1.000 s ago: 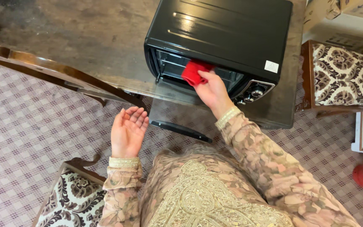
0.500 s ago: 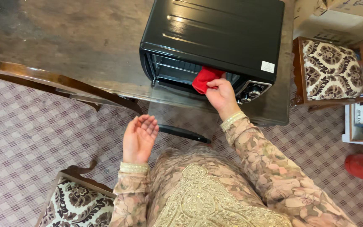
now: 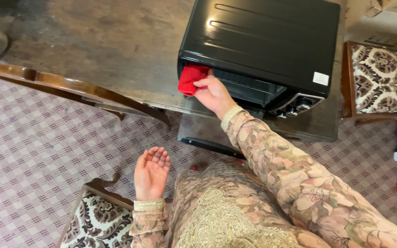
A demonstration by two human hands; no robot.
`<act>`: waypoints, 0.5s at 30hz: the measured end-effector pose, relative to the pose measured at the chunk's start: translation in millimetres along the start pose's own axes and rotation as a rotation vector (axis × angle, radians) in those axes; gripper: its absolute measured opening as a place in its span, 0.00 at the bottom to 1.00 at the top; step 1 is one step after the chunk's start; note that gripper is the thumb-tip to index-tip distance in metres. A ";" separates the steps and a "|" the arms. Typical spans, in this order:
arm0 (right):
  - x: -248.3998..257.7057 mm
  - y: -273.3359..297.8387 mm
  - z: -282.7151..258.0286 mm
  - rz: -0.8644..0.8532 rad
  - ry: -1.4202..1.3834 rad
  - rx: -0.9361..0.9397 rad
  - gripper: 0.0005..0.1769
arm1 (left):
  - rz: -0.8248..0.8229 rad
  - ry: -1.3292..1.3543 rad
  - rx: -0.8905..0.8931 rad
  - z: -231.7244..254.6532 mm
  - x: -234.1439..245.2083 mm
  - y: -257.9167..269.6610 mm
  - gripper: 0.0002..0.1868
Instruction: The person wipes the exterior of a black toaster oven with a red cloth. They clean the top, sides, and front, then open the door to wipe the glass and interior surfaces before closing it and continuing to wipe the exterior.
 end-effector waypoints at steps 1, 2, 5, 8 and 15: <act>-2.5 -2.9 3.5 0.003 -0.007 0.004 0.43 | 0.000 0.004 -0.006 2.7 2.3 0.1 0.14; -3.2 -3.7 5.9 -0.005 0.005 0.004 0.43 | -0.001 0.008 -0.012 5.3 4.6 -0.3 0.14; 1.1 6.3 2.5 -0.024 0.048 -0.002 0.43 | 0.025 -0.006 -0.002 8.5 10.2 -6.9 0.14; 2.8 27.5 1.8 -0.013 0.081 -0.051 0.44 | -0.012 -0.025 0.020 5.5 6.9 -19.8 0.14; -10.9 94.4 4.9 0.016 0.265 -0.165 0.48 | -0.132 -0.096 0.043 -12.8 -37.4 -39.7 0.15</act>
Point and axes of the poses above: each hand's wrist, its own y-axis away from the middle knuckle, its own x-axis out of the back of the hand, z = x × y, the point moved 3 cm from there along -y, towards the middle knuckle, and after that the axes turned 8 degrees about -x, right-handed, at the moved point
